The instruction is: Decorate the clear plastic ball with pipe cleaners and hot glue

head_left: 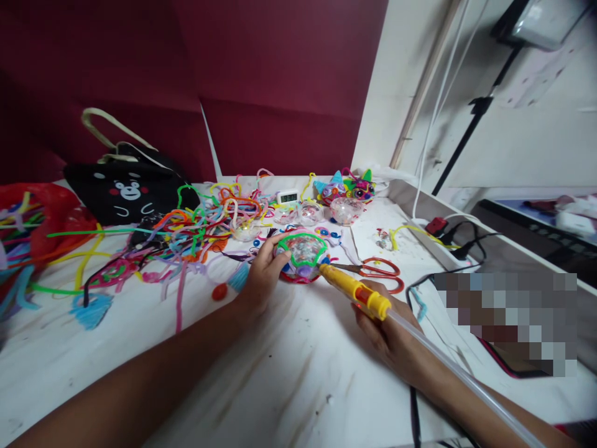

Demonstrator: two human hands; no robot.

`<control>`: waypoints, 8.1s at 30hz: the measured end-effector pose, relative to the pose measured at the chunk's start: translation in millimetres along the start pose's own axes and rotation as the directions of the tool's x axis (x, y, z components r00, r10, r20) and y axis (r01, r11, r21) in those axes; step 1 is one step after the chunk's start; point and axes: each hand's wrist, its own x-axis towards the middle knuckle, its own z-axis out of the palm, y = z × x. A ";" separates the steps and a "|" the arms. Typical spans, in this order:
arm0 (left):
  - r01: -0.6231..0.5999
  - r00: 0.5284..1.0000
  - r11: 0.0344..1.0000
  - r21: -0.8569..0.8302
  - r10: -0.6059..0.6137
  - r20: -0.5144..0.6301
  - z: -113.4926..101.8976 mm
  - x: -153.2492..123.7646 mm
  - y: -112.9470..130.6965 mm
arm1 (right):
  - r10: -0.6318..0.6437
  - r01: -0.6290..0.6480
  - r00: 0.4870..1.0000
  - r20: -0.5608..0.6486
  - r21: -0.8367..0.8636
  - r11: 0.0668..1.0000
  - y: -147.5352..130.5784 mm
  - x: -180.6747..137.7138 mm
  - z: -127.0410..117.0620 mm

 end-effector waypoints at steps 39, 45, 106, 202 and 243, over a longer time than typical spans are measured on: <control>-0.008 1.000 1.000 -0.005 0.008 -0.004 0.6 -0.3 -1.4 | -0.004 0.004 0.999 -0.032 -0.015 1.000 1.5 0.8 10.9; -0.016 1.000 1.000 -0.007 0.016 -0.006 0.0 0.8 -3.1 | -0.010 0.008 0.999 -0.052 -0.025 1.000 -1.3 0.3 12.1; -0.016 1.000 1.000 -0.009 0.016 -0.003 -4.0 2.2 -7.0 | 0.108 -0.090 0.912 0.395 -0.064 0.994 2.9 65.8 -23.7; -0.201 0.974 0.889 0.412 0.227 -0.014 -7.7 4.7 -10.7 | 0.202 -0.184 0.956 0.213 -0.103 0.978 -5.8 108.8 15.3; -0.193 0.966 0.792 0.579 0.258 -0.032 -1.8 23.6 10.9 | 0.153 -0.022 0.909 0.387 -0.323 0.946 6.1 126.7 26.3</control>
